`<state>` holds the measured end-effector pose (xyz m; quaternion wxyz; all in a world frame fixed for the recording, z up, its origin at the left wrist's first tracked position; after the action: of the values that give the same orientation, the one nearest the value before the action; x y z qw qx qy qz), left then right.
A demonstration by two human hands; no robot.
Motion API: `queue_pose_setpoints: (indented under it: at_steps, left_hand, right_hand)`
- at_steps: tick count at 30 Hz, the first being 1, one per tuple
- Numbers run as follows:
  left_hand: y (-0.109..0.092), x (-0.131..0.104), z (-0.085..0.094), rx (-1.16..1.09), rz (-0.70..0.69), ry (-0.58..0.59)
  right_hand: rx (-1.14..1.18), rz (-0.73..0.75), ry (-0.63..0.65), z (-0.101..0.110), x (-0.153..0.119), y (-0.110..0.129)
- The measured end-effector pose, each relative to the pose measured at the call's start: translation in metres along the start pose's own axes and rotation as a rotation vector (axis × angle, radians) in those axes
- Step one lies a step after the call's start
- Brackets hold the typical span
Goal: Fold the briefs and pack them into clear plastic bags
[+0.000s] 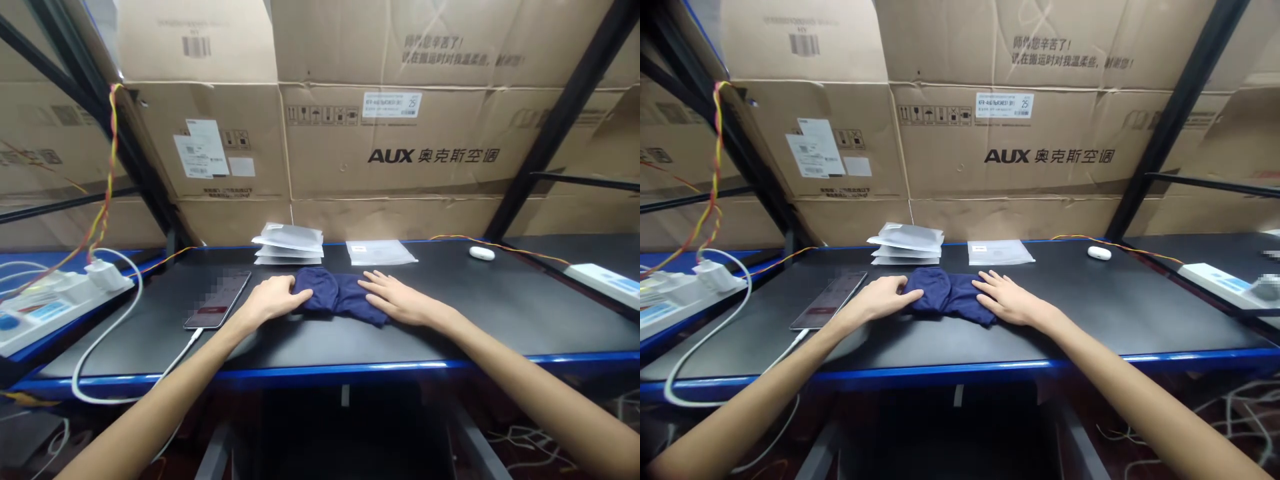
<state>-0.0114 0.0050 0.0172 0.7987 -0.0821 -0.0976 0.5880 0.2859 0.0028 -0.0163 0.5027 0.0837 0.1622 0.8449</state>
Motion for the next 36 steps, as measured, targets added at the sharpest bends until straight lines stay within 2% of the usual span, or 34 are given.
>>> queue_pose_setpoints:
  at_steps: [4, 8, 11, 14, 16, 18, 21, 25, 29, 33, 36]
  left_hand:
    - [0.001, 0.008, 0.0, -0.16, -0.065, -0.083]
    - [0.0, 0.015, 0.008, -0.26, -0.062, -0.194]
    - [-0.017, 0.017, 0.016, -0.337, -0.124, -0.297]
    - [-0.05, 0.014, 0.017, -0.371, -0.291, -0.393]
    - [-0.074, 0.009, 0.009, -0.333, -0.448, -0.352]
    - [-0.094, 0.003, -0.007, -0.224, -0.633, -0.242]
    - [-0.106, -0.005, -0.027, -0.114, -0.776, -0.117]
    - [-0.097, -0.009, -0.032, -0.141, -0.784, -0.038]
    - [-0.072, -0.01, -0.025, -0.216, -0.729, 0.014]
    - [-0.031, -0.006, -0.028, -0.17, -0.575, 0.041]
    - [-0.006, -0.002, -0.035, -0.11, -0.491, 0.096]
  right_hand:
    - [0.042, -0.004, 0.012, 0.005, -0.008, 0.001]
    - [0.118, -0.058, -0.052, 0.014, -0.024, -0.013]
    - [0.095, -0.127, -0.082, 0.016, -0.035, -0.031]
    - [0.028, -0.158, -0.064, 0.013, -0.041, -0.041]
    - [0.007, -0.158, -0.067, 0.012, -0.043, -0.042]
    - [-0.002, -0.163, -0.077, 0.012, -0.044, -0.04]
    - [-0.01, -0.165, -0.087, 0.011, -0.043, -0.039]
    - [0.0, -0.152, -0.112, 0.009, -0.041, -0.043]
    - [0.077, -0.133, -0.194, 0.013, -0.036, -0.037]
    - [0.17, 0.004, -0.257, 0.022, -0.022, -0.009]
    - [0.143, 0.117, -0.17, 0.021, -0.006, 0.015]
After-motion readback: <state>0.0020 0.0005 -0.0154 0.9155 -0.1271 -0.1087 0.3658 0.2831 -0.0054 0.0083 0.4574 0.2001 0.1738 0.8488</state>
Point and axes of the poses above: each hand's wrist, its own x-axis towards the middle knuckle, its own z-axis out of the back of the hand, y = z × x, the point moved 3 cm from there along x, towards the middle knuckle, and after that the axes turned 7 degrees about -z, right-handed, at the moved point
